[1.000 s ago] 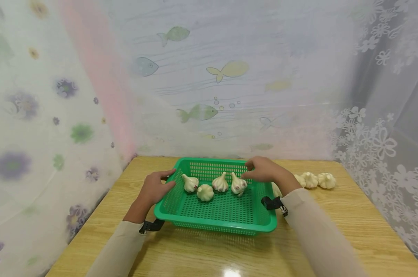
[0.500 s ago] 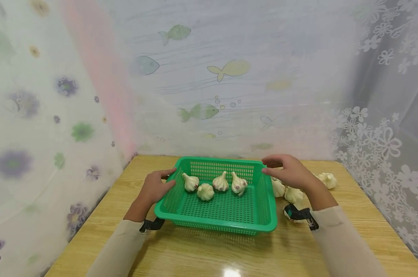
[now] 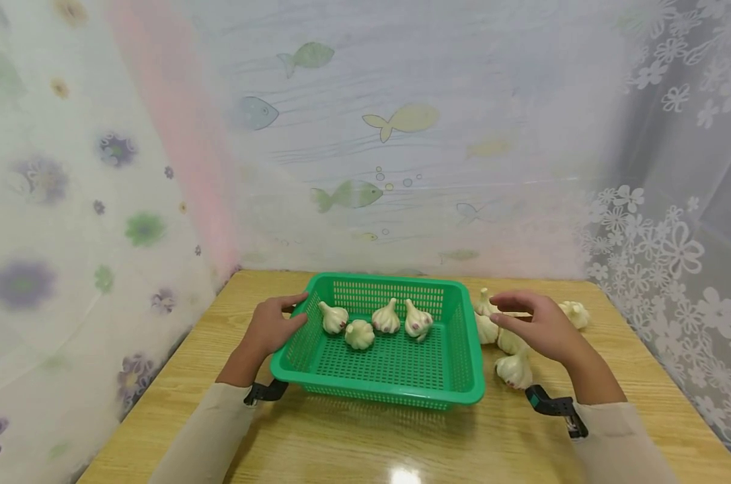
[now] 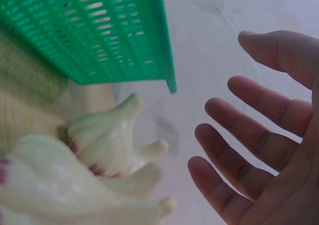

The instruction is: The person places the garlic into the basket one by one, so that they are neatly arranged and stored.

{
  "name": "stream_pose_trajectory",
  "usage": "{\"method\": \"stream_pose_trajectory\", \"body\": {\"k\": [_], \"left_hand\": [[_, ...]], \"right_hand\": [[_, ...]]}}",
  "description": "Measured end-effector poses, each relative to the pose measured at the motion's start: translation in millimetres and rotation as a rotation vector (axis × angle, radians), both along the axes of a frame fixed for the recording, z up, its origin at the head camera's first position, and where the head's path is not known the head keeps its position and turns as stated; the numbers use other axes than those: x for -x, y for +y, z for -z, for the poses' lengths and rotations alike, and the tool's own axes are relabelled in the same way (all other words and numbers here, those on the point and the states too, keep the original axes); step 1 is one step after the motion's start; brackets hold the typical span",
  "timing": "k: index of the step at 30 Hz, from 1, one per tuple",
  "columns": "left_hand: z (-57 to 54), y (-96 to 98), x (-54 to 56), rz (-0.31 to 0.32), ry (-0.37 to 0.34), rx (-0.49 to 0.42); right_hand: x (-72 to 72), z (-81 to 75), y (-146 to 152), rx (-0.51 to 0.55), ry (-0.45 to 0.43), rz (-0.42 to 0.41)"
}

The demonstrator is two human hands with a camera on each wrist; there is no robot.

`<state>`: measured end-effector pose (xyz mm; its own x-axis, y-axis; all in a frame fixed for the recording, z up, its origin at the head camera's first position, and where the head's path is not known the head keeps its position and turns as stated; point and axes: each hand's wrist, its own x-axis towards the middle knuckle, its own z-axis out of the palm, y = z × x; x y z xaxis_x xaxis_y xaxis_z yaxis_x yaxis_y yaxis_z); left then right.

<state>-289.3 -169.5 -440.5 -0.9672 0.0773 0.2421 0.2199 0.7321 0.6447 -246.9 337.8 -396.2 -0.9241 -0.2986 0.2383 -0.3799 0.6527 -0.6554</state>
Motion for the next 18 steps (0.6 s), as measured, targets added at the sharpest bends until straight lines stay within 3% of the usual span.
{"method": "stream_pose_trajectory", "body": {"k": [7, 12, 18], "left_hand": [[0.9, -0.1, 2.4, -0.010, -0.011, 0.023], [1.8, -0.4, 2.4, 0.000, -0.003, 0.012], [1.2, 0.3, 0.3, -0.001, 0.005, 0.020]], "right_hand": [[-7.1, 13.1, 16.9, 0.020, -0.009, 0.016], [-10.7, 23.9, 29.1, 0.000, -0.021, 0.078], [-8.9, 43.9, 49.7, 0.080, -0.140, 0.112]]}}
